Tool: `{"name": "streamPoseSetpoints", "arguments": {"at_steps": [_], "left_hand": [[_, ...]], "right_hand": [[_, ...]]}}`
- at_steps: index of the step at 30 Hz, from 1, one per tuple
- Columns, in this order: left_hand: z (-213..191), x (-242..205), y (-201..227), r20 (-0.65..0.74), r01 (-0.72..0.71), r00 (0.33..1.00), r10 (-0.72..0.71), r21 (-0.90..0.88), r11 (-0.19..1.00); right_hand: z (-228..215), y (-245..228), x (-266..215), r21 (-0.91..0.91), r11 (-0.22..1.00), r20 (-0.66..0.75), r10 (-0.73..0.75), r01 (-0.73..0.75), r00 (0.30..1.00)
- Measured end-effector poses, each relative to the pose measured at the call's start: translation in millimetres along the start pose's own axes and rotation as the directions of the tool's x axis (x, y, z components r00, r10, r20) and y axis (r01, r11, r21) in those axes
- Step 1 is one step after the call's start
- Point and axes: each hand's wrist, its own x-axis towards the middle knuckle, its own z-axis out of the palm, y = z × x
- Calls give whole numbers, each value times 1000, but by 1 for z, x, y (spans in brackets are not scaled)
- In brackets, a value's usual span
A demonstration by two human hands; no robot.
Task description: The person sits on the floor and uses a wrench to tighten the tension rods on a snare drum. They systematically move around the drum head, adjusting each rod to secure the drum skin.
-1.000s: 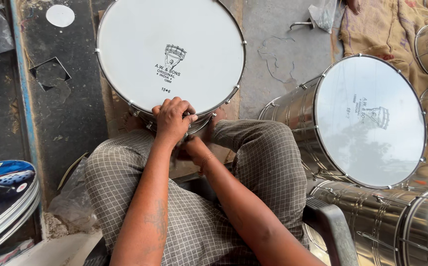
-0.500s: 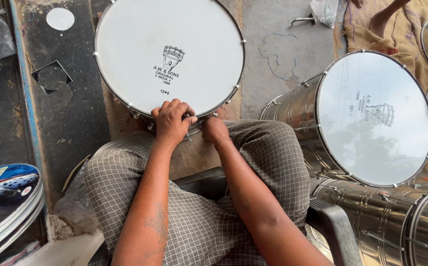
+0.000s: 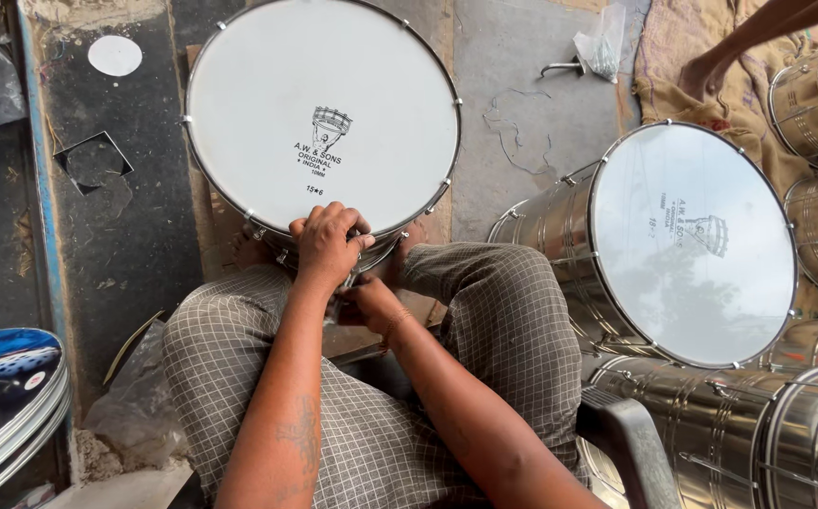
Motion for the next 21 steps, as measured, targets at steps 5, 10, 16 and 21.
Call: {"name": "streamPoseSetpoints", "arguments": {"at_steps": [5, 10, 16, 21], "left_hand": [[6, -1, -6, -24, -18, 1000, 17, -13, 1000], [6, -3, -4, -37, -29, 999, 29, -16, 999], [1, -2, 0, -4, 8, 1000, -8, -18, 1000], [-3, -2, 4, -4, 5, 1000, -5, 2, 1000]], "right_hand": [[21, 15, 25, 222, 946, -8, -241, 237, 970], [-3, 3, 28, 7, 989, 31, -145, 145, 989], [-64, -58, 35, -826, 562, -87, -184, 33, 979], [-76, -32, 44, -963, 269, -155, -631, 27, 760]]}}
